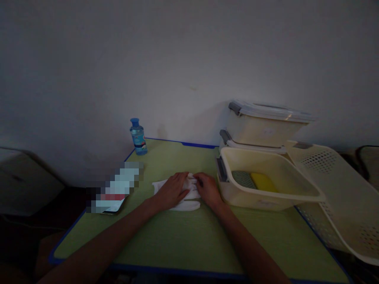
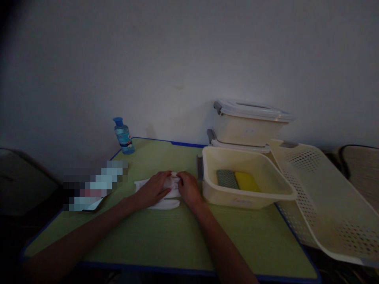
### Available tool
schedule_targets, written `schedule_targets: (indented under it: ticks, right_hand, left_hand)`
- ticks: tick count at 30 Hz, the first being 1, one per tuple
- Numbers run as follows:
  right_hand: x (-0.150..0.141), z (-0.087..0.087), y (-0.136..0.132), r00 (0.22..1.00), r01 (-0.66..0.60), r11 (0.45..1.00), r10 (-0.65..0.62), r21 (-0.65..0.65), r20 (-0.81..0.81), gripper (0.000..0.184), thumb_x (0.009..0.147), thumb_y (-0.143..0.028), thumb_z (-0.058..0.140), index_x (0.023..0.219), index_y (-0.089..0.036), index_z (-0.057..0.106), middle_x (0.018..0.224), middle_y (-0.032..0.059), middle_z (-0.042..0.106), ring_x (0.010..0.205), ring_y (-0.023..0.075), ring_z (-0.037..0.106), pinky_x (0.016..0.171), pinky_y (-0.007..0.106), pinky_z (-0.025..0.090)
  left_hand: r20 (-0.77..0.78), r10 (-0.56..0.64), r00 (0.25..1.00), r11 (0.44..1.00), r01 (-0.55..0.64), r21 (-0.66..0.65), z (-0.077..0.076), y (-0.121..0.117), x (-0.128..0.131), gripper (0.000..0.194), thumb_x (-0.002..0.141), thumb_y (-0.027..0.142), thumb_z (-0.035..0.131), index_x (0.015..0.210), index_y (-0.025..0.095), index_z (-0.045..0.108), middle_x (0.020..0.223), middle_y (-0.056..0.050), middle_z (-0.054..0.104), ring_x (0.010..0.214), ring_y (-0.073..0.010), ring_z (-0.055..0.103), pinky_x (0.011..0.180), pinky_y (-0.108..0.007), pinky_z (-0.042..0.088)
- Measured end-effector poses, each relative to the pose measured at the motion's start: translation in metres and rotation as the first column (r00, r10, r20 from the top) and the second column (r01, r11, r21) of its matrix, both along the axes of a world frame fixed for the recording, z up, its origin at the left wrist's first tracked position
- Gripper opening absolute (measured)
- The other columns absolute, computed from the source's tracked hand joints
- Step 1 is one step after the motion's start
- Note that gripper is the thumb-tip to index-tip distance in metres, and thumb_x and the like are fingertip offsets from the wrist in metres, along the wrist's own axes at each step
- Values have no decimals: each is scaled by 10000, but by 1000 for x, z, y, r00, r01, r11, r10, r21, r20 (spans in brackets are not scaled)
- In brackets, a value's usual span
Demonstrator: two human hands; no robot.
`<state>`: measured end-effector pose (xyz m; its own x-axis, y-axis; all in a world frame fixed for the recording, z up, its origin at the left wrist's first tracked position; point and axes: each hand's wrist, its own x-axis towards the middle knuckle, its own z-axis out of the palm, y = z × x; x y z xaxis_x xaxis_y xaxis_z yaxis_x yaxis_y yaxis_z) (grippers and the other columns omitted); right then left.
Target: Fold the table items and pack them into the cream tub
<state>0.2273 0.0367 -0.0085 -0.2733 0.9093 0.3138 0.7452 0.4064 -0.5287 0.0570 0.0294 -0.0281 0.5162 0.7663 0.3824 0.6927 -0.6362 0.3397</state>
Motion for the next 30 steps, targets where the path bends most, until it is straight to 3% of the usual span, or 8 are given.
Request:
schedule_targets:
  ticks: [8,12,16,24,30]
  right_hand:
    - [2,13,-6,929,-111,994,105,-2,355,290,773,-40,426,994,-142,585,997,86,645,955,203,565,925,354,351]
    - [3,17,-10,891,-122,992,113,-6,440,257,805,-72,419,1002,-158,559,1044,82,625,990,205,556,966,400,297]
    - [3,15,-11,886,-111,994,96,8,455,240,819,-94,424,1010,-164,551,1048,81,618,996,199,553,984,412,277]
    - [5,11,-10,938,-113,992,85,64,338,270,813,-81,423,1014,-140,594,1048,91,627,994,182,553,924,324,389]
    - [-14,11,-17,963,-111,985,73,135,258,456,811,-63,322,1239,-77,478,1270,146,512,1175,200,461,1007,368,360]
  left_hand:
    - [-105,20,994,997,-27,-71,4,-2,-5,472,856,337,435,1243,82,343,1237,-167,491,1155,-258,448,947,-406,382]
    - [-195,28,980,998,-40,-56,4,-2,-14,486,884,399,366,1268,101,354,1297,-158,463,1199,-247,422,967,-403,360]
    - [-273,12,962,999,-24,-43,2,-2,-24,502,902,431,303,1304,134,354,1381,-136,386,1240,-236,389,989,-399,339]
    - [-270,-7,963,1000,8,4,6,0,-25,477,890,365,355,1295,115,390,1394,-135,371,1259,-228,371,1036,-379,307]
    - [-184,27,983,999,-20,39,16,-2,-13,439,890,242,307,1285,70,388,1373,-148,399,1276,-193,354,1063,-346,289]
